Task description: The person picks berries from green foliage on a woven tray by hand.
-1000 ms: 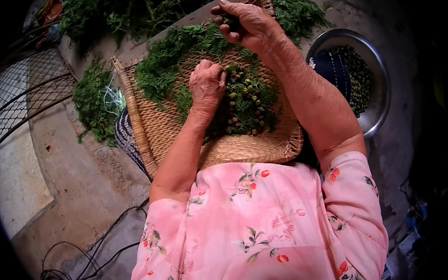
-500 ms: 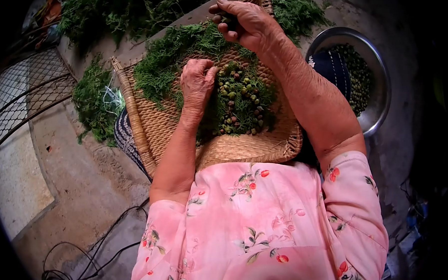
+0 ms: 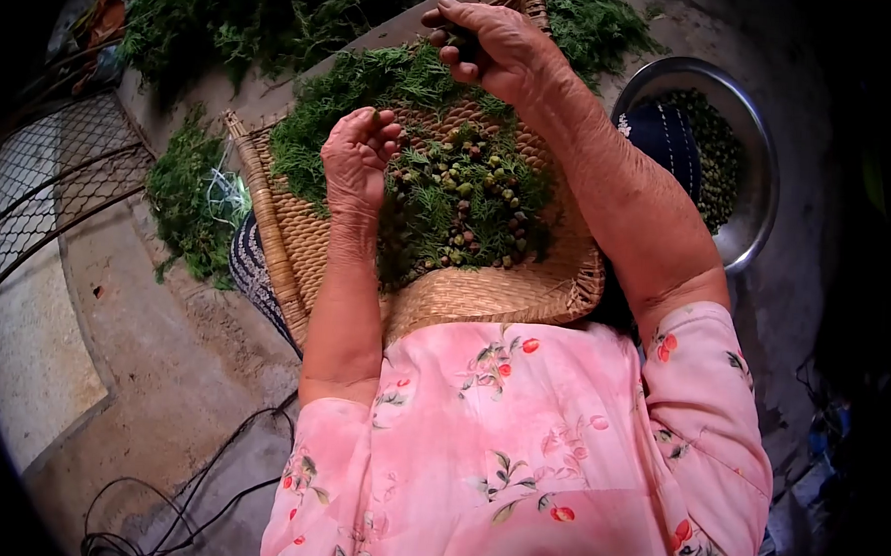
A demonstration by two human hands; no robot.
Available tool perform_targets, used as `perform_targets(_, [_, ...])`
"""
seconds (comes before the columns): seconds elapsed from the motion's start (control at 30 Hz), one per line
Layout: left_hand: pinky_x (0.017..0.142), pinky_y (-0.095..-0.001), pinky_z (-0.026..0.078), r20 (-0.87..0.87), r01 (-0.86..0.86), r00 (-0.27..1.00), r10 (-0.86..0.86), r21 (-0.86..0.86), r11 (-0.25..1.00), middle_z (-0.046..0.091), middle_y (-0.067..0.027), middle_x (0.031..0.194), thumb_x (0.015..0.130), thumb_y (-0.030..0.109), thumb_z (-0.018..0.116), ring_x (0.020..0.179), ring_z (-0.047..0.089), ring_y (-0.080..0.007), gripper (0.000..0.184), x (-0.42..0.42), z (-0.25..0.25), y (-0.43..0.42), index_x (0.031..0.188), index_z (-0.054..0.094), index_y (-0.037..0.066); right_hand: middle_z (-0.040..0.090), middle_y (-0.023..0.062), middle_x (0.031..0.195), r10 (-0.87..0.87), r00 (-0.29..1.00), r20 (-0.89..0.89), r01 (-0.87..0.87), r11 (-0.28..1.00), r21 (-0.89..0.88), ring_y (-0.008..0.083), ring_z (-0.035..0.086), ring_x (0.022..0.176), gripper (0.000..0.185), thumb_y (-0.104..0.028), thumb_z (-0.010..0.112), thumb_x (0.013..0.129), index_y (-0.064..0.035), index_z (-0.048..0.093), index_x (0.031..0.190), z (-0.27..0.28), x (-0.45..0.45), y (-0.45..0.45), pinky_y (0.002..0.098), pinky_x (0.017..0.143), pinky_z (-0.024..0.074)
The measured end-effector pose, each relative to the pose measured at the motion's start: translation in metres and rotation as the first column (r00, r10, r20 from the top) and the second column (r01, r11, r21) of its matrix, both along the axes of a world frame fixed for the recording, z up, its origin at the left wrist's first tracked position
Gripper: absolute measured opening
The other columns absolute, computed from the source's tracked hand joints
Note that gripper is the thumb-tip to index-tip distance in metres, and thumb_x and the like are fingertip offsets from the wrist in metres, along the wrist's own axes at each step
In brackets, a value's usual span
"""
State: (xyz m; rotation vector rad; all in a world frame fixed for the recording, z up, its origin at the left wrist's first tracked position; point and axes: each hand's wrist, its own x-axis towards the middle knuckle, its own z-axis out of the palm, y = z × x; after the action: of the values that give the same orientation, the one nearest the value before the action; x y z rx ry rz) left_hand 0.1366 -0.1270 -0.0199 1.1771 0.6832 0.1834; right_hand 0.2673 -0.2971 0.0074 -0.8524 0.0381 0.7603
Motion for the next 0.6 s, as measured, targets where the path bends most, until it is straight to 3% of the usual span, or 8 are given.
perform_targets(0.1, [0.057, -0.0249, 0.05, 0.009, -0.098, 0.995, 0.102, -0.199, 0.975, 0.063, -0.0088, 0.088, 0.088, 0.011, 0.052, 0.072, 0.062, -0.0162, 0.012, -0.004, -0.007, 0.009, 0.098, 0.056, 0.005, 0.055, 0.0038, 0.069, 0.01, 1.0, 0.001, -0.01, 1.0, 0.002, 0.0078, 0.053, 0.054, 0.028, -0.028, 0.053, 0.092, -0.0003, 0.057, 0.094, 0.0, 0.001, 0.0, 0.0172, 0.04, 0.0407])
perform_targets(0.2, [0.055, -0.0249, 0.05, -0.054, -0.052, 0.998, 0.044, -0.162, 0.985, 0.063, -0.0072, 0.084, 0.087, 0.011, 0.055, 0.068, 0.061, -0.0155, 0.011, -0.007, -0.018, 0.017, 0.096, 0.056, 0.006, 0.055, 0.0038, 0.069, 0.008, 1.0, 0.019, -0.008, 1.0, 0.011, 0.0077, 0.053, 0.054, 0.028, -0.028, 0.052, 0.092, -0.0001, 0.056, 0.095, 0.0, 0.001, 0.0, 0.0173, 0.039, 0.0398])
perform_targets(0.23, [0.053, -0.0229, 0.047, -0.116, -0.022, 0.993, 0.021, -0.007, 1.0, 0.062, -0.0043, 0.079, 0.084, 0.012, 0.059, 0.062, 0.057, -0.0118, 0.011, -0.008, -0.021, 0.014, 0.094, 0.058, 0.005, 0.055, 0.0038, 0.069, 0.009, 1.0, 0.019, -0.009, 1.0, 0.012, 0.0077, 0.053, 0.054, 0.028, -0.028, 0.052, 0.092, -0.0001, 0.056, 0.095, 0.0, 0.001, 0.0, 0.0173, 0.039, 0.0398])
perform_targets(0.27, [0.053, -0.0229, 0.047, -0.115, -0.023, 0.993, 0.022, -0.007, 1.0, 0.062, -0.0043, 0.079, 0.084, 0.012, 0.059, 0.062, 0.057, -0.0118, 0.011, -0.009, -0.023, 0.011, 0.094, 0.058, 0.005, 0.055, 0.0041, 0.069, 0.006, 1.0, 0.02, -0.006, 1.0, 0.012, 0.0077, 0.053, 0.054, 0.028, -0.028, 0.052, 0.092, -0.0001, 0.056, 0.095, -0.001, 0.001, 0.0, 0.0173, 0.039, 0.0394])
perform_targets(0.3, [0.053, -0.0219, 0.046, -0.158, 0.108, 0.985, -0.074, 0.217, 0.97, 0.062, -0.0027, 0.08, 0.083, 0.013, 0.062, 0.063, 0.056, -0.0104, 0.015, -0.01, -0.027, 0.009, 0.095, 0.059, 0.005, 0.055, 0.0043, 0.069, 0.003, 1.0, 0.021, -0.003, 1.0, 0.013, 0.0078, 0.053, 0.054, 0.029, -0.028, 0.052, 0.092, 0.0, 0.056, 0.095, 0.0, 0.001, 0.0, 0.0174, 0.039, 0.039])
perform_targets(0.4, [0.056, -0.0216, 0.043, -0.316, 0.34, 0.935, -0.159, 0.675, 0.655, 0.061, -0.0009, 0.079, 0.078, 0.017, 0.069, 0.066, 0.054, -0.0084, 0.024, -0.009, -0.047, 0.01, 0.097, 0.061, 0.004, 0.056, 0.0047, 0.07, 0.01, 1.0, 0.017, -0.01, 1.0, 0.006, 0.0078, 0.053, 0.054, 0.028, -0.028, 0.052, 0.092, -0.0001, 0.056, 0.095, 0.001, 0.001, 0.0, 0.0174, 0.039, 0.0385])
perform_targets(0.47, [0.057, -0.0222, 0.043, -0.258, 0.319, 0.947, -0.192, 0.829, 0.459, 0.061, -0.001, 0.078, 0.077, 0.017, 0.069, 0.066, 0.054, -0.0089, 0.025, -0.008, -0.06, 0.012, 0.097, 0.061, 0.004, 0.056, 0.0047, 0.07, 0.011, 1.0, 0.013, -0.011, 1.0, 0.004, 0.0078, 0.053, 0.054, 0.029, -0.028, 0.052, 0.092, -0.0001, 0.056, 0.095, 0.001, 0.002, -0.001, 0.0174, 0.039, 0.0387])
perform_targets(0.6, [0.056, -0.0214, 0.043, -0.261, 0.319, 0.947, -0.187, 0.826, 0.465, 0.061, -0.0002, 0.078, 0.077, 0.016, 0.069, 0.066, 0.053, -0.0076, 0.024, -0.008, -0.057, 0.01, 0.097, 0.062, 0.005, 0.056, 0.0045, 0.071, 0.009, 1.0, 0.012, -0.009, 1.0, 0.008, 0.0076, 0.053, 0.054, 0.028, -0.028, 0.052, 0.092, -0.0006, 0.056, 0.095, 0.001, 0.002, -0.001, 0.0174, 0.039, 0.0387])
